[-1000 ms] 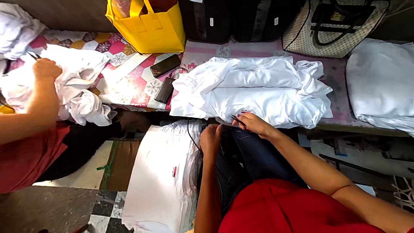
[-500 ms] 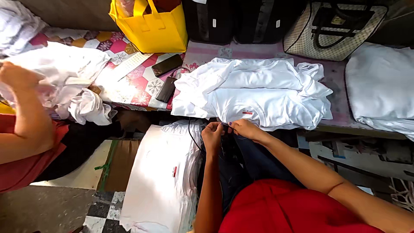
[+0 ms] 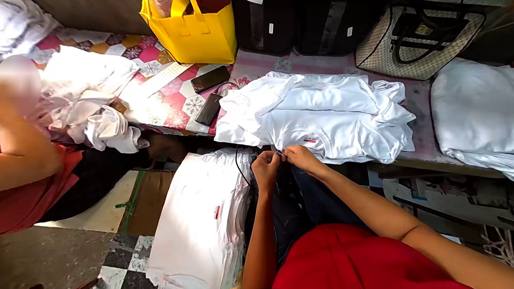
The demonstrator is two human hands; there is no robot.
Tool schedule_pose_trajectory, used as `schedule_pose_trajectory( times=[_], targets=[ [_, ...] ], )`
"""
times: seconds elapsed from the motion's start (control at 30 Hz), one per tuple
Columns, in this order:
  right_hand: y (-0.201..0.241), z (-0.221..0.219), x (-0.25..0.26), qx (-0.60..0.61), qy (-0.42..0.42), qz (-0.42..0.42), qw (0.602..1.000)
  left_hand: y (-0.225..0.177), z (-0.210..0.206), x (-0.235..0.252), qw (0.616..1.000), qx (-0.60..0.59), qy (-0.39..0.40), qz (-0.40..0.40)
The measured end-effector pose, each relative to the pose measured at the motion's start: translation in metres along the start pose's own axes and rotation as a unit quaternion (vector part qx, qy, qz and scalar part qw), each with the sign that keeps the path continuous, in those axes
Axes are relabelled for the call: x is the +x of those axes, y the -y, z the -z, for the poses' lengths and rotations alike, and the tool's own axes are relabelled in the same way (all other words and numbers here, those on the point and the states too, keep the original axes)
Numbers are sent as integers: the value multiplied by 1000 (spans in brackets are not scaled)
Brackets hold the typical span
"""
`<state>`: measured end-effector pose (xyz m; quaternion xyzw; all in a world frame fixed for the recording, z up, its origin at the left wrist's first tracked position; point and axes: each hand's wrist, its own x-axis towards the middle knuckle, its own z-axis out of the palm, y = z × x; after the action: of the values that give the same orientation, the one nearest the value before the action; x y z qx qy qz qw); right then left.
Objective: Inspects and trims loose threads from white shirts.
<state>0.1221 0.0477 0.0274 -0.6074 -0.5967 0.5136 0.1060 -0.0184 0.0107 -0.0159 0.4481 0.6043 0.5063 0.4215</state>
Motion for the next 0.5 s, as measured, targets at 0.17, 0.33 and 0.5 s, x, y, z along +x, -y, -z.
schedule_pose_trajectory(
  times=[0.17, 0.33, 0.5],
  targets=[
    [-4, 15, -13, 20, -23, 32, 999, -15, 29, 2, 952, 219, 199, 86],
    [-16, 14, 2, 61, -123, 91, 986, -13, 10, 9, 988, 94, 113, 55],
    [-13, 14, 15, 187, -112, 14, 976, -17, 15, 7, 950, 108, 291, 42]
  ],
)
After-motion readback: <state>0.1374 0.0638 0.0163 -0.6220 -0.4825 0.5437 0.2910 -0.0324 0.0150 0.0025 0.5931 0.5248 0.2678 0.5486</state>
